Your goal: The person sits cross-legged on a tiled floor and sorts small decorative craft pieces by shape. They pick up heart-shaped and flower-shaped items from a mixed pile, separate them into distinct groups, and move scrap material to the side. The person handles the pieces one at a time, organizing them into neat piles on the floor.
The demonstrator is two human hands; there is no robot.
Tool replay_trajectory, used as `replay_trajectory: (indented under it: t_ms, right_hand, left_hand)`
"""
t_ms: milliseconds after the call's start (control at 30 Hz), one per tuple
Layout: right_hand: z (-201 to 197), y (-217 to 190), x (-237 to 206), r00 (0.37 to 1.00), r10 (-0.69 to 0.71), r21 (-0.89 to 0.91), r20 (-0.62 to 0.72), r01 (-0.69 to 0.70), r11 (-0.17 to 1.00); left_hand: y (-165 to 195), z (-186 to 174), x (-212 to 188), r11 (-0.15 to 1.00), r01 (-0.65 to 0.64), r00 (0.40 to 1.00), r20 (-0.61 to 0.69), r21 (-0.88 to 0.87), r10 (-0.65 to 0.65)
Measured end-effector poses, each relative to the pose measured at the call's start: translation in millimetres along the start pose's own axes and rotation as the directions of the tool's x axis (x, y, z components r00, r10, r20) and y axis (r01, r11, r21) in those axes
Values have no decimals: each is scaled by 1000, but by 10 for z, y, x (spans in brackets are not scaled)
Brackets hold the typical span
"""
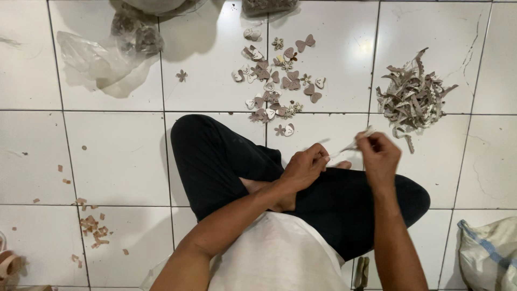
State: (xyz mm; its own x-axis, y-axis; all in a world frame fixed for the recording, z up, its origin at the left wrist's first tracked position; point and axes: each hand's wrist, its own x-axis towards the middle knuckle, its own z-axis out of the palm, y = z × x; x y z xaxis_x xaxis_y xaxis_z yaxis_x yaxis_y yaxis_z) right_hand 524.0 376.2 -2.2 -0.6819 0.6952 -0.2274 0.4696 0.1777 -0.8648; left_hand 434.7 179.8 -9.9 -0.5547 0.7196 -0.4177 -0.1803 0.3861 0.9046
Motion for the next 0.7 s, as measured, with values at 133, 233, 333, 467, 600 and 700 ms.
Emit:
replay_trajectory:
  t_ms: [133, 233, 333, 467, 600, 700]
  right_hand:
    - [-733, 137, 552, 962, -225, -276, -158, 176, 945]
    - [-1065, 209, 686, 900, -404, -707, -165, 178, 684]
    - [-857, 258, 684, 947, -254, -618, -194, 84, 782]
    - [184, 333, 679, 998, -1, -475, 58, 28, 880]
    - [1230, 392, 532, 930, -181, -566, 320, 341, 751]
    - [1634, 389, 463, 933, -120, -666, 339, 328, 670]
  left_hand:
    - [-380, -166, -10, 822, -108, 991, 125, 559, 45]
    - [-667, -263, 4, 559, -164, 985, 108, 813, 133]
    - [-850, -352, 99, 451, -181, 972, 88, 874, 219]
    - [-876, -522, 410, 479, -191, 937, 14, 857, 349]
    - [-762, -1006, 659, 713, -169, 983, 67, 681, 170]
    - [-681, -1711, 616, 746, -54, 967, -152, 663, 205]
